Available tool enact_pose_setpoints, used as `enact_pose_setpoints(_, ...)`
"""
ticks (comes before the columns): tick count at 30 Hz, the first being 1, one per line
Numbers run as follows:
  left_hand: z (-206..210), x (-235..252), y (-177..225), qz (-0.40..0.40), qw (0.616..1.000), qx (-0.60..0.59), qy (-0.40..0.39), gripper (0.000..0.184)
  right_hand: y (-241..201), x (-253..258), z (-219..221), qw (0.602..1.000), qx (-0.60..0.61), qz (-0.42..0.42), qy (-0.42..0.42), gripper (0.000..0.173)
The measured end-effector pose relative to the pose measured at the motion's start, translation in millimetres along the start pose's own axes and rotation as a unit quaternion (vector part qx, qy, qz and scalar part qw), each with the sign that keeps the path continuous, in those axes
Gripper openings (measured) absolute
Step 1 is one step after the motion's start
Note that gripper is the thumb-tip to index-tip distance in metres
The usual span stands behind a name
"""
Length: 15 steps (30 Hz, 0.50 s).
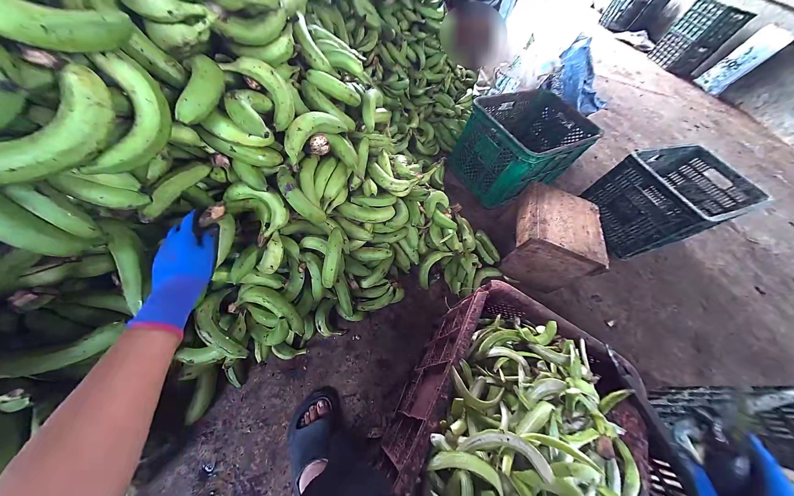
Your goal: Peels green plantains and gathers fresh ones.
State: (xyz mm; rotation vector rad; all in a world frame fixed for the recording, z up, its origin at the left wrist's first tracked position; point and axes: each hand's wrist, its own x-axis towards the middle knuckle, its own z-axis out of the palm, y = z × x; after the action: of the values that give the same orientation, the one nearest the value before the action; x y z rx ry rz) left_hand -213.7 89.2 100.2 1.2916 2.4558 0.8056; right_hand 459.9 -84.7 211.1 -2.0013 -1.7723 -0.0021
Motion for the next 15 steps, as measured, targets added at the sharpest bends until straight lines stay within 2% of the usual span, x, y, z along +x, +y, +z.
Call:
enact_pose_setpoints(2, -16.8, -37.8, 16.1, 0.004, 0.992, -0.118, -0.035, 0.052, -28.8, -10.7, 1.5, 0.995, 0.070, -0.055, -0.039, 0.070)
enact_pose_setpoints(4, -23.5, -91.2, 53.9, 0.052, 0.960, -0.231, -0.151, 0.051, -67.7, -25.2, 4.6, 0.979, 0.160, -0.108, -0.059, 0.063)
enact_pose_setpoints(5, -24.8, -123.1, 80.8, 0.099, 0.936, -0.259, -0.218, 0.048, -86.4, -32.3, 1.8, 0.961, 0.226, -0.124, -0.097, 0.062)
enact_pose_setpoints(7, -34.0, -188.0, 134.8, 0.212, 0.879, -0.249, -0.347, 0.041, -113.0, -44.8, -8.3, 0.910, 0.333, -0.170, -0.179, 0.061)
enact_pose_setpoints(9, -46.0, -242.0, 185.2, 0.337, 0.809, -0.203, -0.437, 0.038, -123.9, -57.7, -20.3, 0.880, 0.371, -0.222, -0.198, 0.059)
enact_pose_setpoints(10, -49.7, -266.5, 208.5, 0.387, 0.776, -0.201, -0.456, 0.041, -125.3, -67.0, -32.0, 0.878, 0.377, -0.224, -0.194, 0.057)
enact_pose_setpoints(12, -50.6, -313.0, 250.4, 0.432, 0.713, -0.266, -0.484, 0.047, -117.2, -91.3, -58.9, 0.883, 0.400, -0.194, -0.151, 0.054)
enact_pose_setpoints(15, -46.5, -371.7, 304.3, 0.392, 0.629, -0.372, -0.560, 0.051, -80.3, -136.7, -92.6, 0.897, 0.427, -0.112, -0.009, 0.052)
